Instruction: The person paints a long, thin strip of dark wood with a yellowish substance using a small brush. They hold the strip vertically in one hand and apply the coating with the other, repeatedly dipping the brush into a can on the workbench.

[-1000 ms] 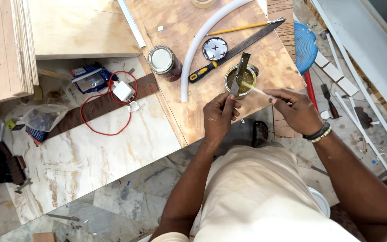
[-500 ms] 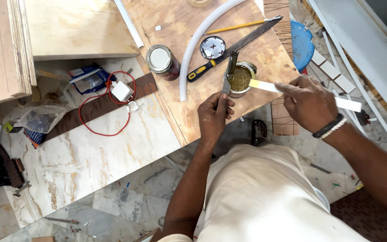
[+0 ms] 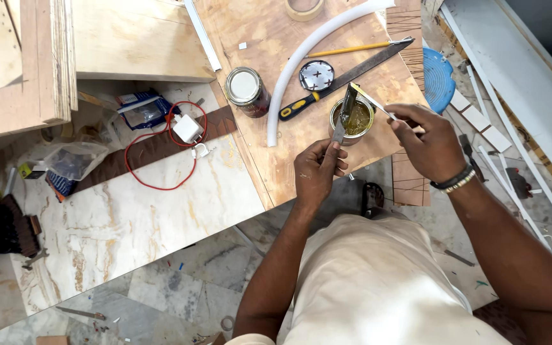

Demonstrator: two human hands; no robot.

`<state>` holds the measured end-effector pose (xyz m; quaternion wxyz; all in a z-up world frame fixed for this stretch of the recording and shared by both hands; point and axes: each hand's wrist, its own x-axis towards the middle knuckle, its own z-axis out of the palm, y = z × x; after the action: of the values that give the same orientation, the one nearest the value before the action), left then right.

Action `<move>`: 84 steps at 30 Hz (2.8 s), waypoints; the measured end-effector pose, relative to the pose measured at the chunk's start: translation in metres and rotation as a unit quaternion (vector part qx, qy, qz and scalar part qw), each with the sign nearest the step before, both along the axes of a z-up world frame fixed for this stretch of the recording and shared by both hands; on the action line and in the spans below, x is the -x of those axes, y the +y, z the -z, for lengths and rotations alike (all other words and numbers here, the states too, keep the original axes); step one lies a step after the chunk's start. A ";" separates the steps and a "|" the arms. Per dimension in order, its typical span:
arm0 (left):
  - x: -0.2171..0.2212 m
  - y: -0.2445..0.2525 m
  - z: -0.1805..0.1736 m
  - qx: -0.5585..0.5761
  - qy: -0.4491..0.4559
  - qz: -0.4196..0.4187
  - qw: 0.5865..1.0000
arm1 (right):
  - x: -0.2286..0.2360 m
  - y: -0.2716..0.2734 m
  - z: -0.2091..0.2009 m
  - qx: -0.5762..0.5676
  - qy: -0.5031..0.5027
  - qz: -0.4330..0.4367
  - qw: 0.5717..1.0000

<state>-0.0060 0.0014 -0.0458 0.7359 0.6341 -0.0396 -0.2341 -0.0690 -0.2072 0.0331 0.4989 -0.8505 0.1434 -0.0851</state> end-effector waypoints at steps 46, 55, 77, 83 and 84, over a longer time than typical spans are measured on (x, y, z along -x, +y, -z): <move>-0.004 0.004 -0.008 0.021 -0.001 -0.002 1.000 | -0.007 0.014 0.012 0.124 -0.092 -0.030 0.988; -0.006 0.002 -0.009 0.061 -0.006 0.064 0.996 | -0.018 0.024 0.053 -0.001 -0.126 0.021 0.992; -0.016 -0.002 -0.031 -0.149 -0.160 -0.024 0.976 | -0.022 0.005 0.004 0.128 -0.084 -0.035 0.988; -0.022 -0.001 -0.025 -0.030 -0.074 0.064 0.995 | -0.024 0.027 0.037 0.005 -0.194 -0.024 0.981; -0.023 -0.001 -0.024 0.006 -0.039 0.089 0.995 | -0.024 0.032 0.043 -0.015 -0.208 -0.007 0.978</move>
<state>0.0170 0.0006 -0.0214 0.7138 0.6322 -0.1259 -0.2737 -0.0448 -0.1756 -0.0097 0.5314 -0.8074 0.0314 -0.2545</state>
